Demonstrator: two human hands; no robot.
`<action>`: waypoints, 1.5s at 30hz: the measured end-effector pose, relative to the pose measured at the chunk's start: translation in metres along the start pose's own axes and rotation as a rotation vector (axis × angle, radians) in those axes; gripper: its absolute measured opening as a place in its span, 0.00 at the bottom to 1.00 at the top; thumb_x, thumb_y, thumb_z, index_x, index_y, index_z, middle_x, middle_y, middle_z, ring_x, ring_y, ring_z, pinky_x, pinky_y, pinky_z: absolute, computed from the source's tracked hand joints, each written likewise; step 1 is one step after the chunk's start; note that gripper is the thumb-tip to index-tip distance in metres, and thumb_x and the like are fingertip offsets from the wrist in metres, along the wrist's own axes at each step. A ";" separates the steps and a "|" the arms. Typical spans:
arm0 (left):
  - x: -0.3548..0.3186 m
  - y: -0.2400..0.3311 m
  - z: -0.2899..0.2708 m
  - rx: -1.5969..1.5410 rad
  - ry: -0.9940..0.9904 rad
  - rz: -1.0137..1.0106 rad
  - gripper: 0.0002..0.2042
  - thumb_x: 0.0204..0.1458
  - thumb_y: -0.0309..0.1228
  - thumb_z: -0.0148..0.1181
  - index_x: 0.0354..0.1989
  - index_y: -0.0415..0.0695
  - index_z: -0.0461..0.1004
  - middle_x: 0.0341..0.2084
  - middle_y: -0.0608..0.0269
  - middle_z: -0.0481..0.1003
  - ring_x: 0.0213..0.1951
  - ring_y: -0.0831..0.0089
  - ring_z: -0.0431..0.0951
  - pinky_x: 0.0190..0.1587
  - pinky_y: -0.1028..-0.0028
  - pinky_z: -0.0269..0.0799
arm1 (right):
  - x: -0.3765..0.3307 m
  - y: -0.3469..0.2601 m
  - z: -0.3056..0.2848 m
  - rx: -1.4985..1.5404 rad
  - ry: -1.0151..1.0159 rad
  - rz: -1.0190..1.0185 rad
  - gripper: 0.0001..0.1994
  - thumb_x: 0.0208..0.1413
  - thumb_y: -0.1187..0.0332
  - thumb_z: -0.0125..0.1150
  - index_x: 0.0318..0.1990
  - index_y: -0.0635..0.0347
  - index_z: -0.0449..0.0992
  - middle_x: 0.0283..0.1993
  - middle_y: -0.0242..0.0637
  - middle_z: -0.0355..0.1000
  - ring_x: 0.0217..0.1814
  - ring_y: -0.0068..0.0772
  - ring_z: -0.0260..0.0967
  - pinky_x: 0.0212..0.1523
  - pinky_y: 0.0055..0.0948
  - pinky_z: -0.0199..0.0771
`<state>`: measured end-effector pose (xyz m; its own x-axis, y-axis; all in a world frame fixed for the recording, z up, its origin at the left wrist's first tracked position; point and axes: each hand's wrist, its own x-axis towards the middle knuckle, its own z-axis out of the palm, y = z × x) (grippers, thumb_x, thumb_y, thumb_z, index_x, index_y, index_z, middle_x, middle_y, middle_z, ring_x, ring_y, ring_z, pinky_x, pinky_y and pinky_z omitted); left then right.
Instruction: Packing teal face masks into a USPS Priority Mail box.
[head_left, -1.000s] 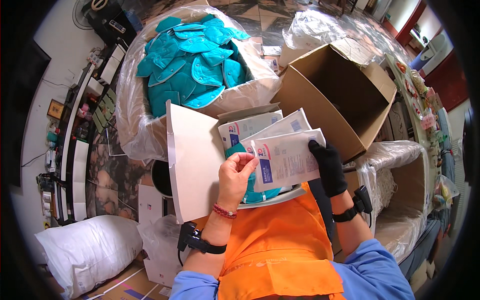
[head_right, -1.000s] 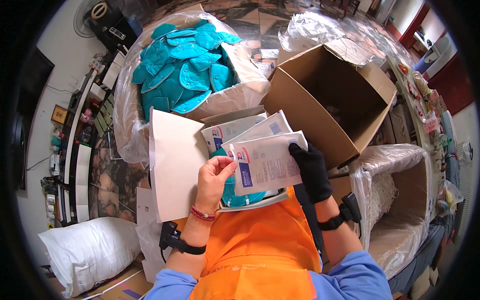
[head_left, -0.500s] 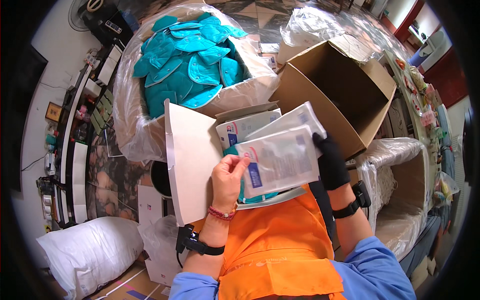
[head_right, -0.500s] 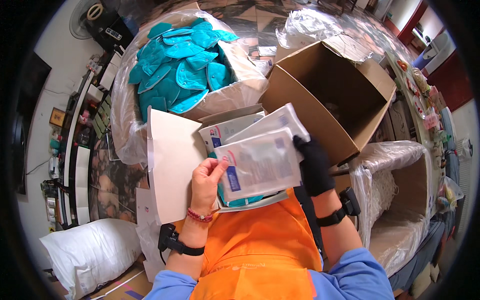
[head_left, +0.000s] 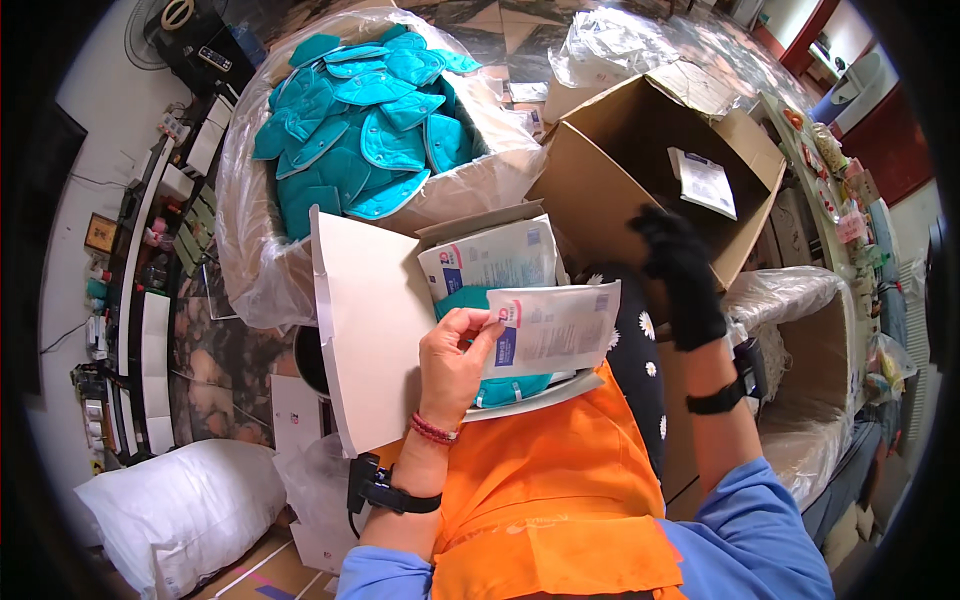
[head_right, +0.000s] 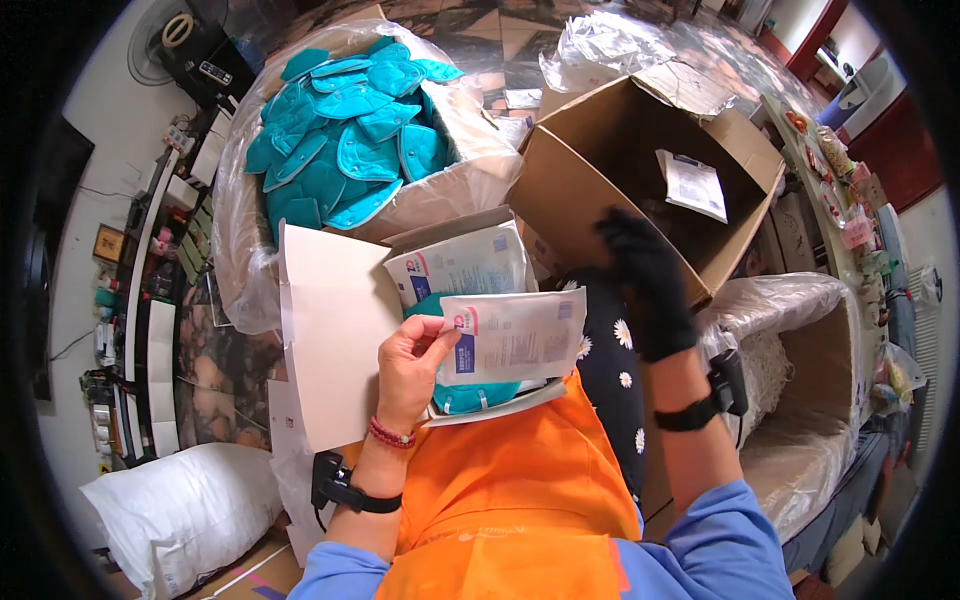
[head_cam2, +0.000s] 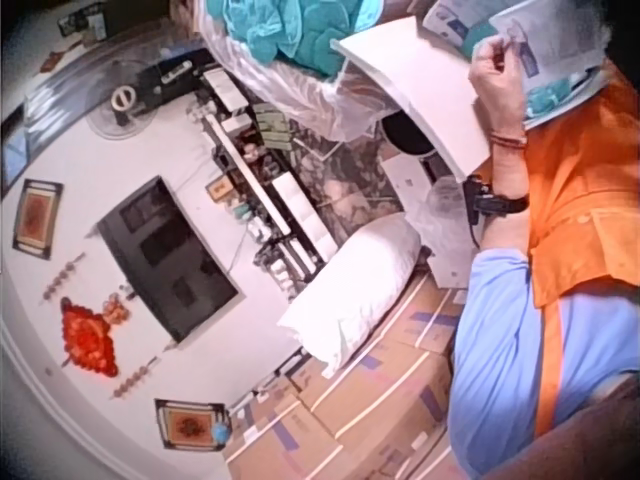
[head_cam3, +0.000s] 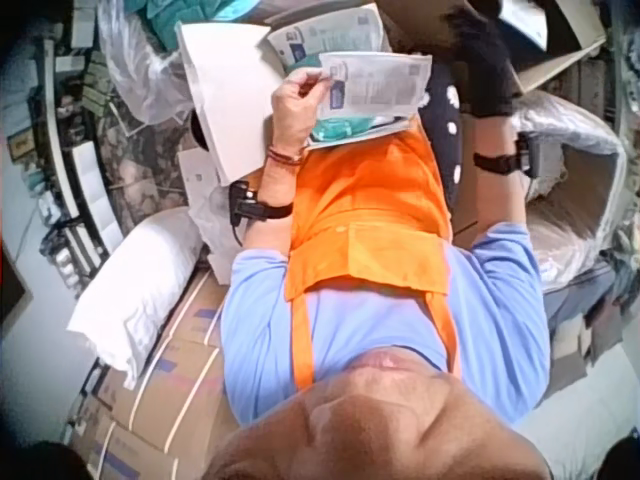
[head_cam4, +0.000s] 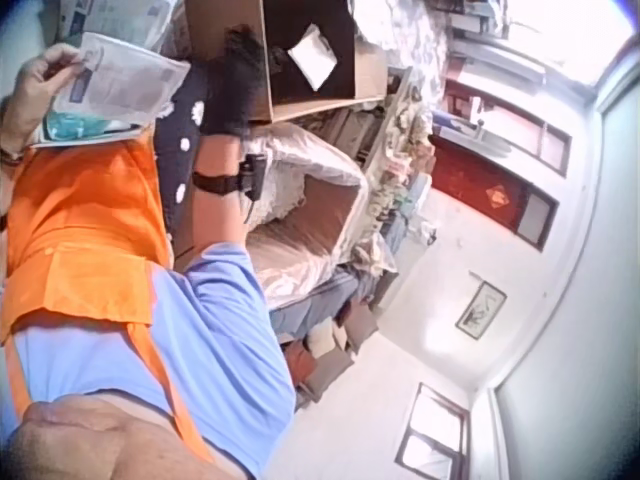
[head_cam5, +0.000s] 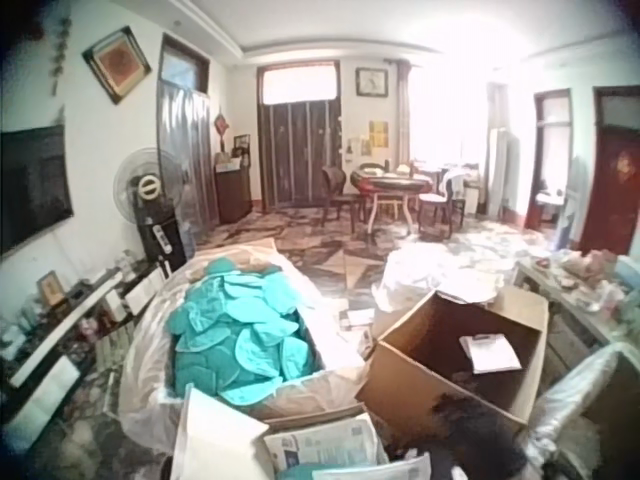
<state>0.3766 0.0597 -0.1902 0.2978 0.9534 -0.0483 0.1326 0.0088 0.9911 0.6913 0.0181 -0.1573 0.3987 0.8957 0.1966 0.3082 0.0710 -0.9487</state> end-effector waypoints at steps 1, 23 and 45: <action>0.001 0.004 0.002 0.033 -0.016 0.070 0.03 0.56 0.23 0.67 0.36 0.39 0.78 0.28 0.71 0.79 0.31 0.85 0.76 0.36 0.81 0.73 | -0.009 -0.023 0.027 0.357 -0.095 0.283 0.18 0.57 0.72 0.65 0.56 0.55 0.78 0.46 0.35 0.80 0.42 0.29 0.78 0.42 0.27 0.79; -0.001 0.013 0.006 0.168 -0.036 0.112 0.13 0.63 0.29 0.54 0.25 0.39 0.73 0.18 0.57 0.72 0.19 0.64 0.73 0.25 0.68 0.67 | -0.058 -0.070 0.118 -0.791 -0.444 -0.673 0.06 0.48 0.68 0.64 0.25 0.52 0.71 0.25 0.33 0.67 0.28 0.38 0.69 0.32 0.37 0.67; -0.004 0.019 -0.004 0.878 0.253 0.363 0.06 0.51 0.28 0.69 0.32 0.42 0.76 0.29 0.59 0.78 0.32 0.56 0.80 0.38 0.61 0.77 | -0.093 -0.087 0.079 -1.051 -0.450 -0.719 0.05 0.55 0.69 0.61 0.39 0.51 0.74 0.29 0.30 0.65 0.28 0.33 0.65 0.32 0.34 0.63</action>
<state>0.3740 0.0570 -0.1704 0.2623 0.8911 0.3704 0.7592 -0.4275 0.4909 0.5592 -0.0363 -0.1131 -0.3824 0.8818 0.2759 0.9181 0.3962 0.0060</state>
